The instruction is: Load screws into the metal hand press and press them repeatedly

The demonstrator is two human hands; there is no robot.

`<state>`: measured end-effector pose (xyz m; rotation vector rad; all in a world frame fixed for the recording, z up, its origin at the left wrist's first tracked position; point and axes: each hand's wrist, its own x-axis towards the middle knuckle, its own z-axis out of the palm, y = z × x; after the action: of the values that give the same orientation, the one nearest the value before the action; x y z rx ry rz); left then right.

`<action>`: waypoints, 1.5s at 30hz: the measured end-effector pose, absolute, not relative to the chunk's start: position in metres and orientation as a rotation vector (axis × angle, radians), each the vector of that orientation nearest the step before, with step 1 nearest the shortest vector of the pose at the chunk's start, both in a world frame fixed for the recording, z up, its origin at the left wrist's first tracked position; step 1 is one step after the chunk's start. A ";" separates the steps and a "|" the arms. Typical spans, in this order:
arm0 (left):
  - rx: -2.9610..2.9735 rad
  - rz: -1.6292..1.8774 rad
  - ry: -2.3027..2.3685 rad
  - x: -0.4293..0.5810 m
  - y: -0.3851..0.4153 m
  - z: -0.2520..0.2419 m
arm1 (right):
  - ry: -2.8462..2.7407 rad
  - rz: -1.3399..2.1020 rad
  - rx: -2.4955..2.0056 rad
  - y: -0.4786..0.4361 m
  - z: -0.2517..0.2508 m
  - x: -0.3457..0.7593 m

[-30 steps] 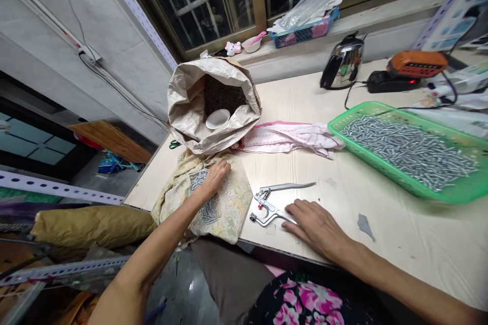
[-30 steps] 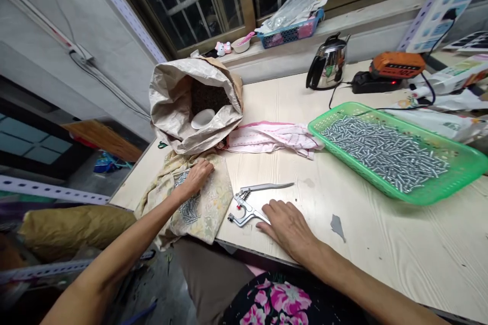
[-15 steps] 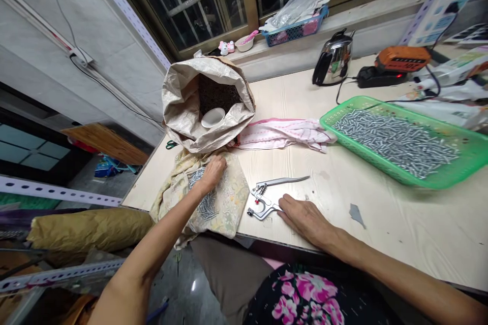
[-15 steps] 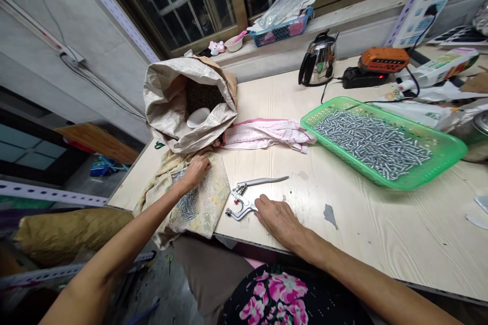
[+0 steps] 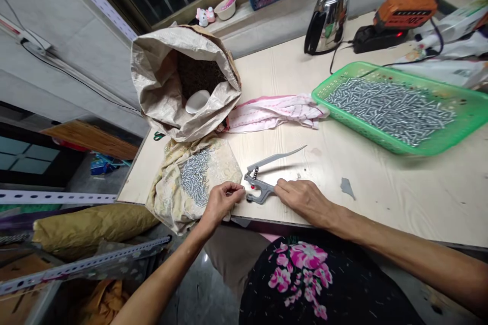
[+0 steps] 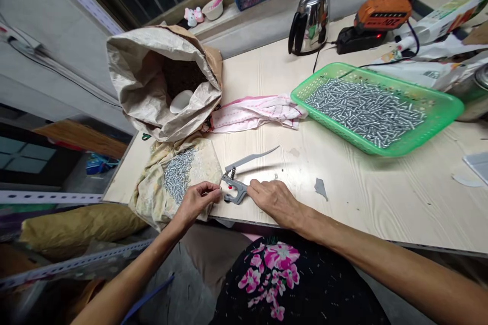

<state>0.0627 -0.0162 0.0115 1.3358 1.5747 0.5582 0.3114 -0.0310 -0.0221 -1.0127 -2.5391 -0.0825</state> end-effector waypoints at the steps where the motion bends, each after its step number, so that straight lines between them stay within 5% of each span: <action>1: 1.329 0.550 1.587 0.064 -0.016 0.011 | -2.550 -0.073 -1.013 -0.031 -0.021 0.312; 21: 1.468 -0.044 1.518 0.073 0.011 0.003 | -2.626 0.318 -1.133 -0.025 -0.032 0.316; 40: 1.442 -0.145 1.597 0.076 0.011 0.005 | -2.555 0.281 -1.292 -0.005 -0.011 0.342; 45: 1.986 -0.029 1.664 0.088 -0.008 0.014 | -2.561 0.295 -1.303 -0.015 -0.009 0.336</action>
<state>0.0885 -0.0076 0.0140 1.9856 1.6637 -0.0288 0.3358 -0.0147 -0.0092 -1.3028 -2.5610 0.2946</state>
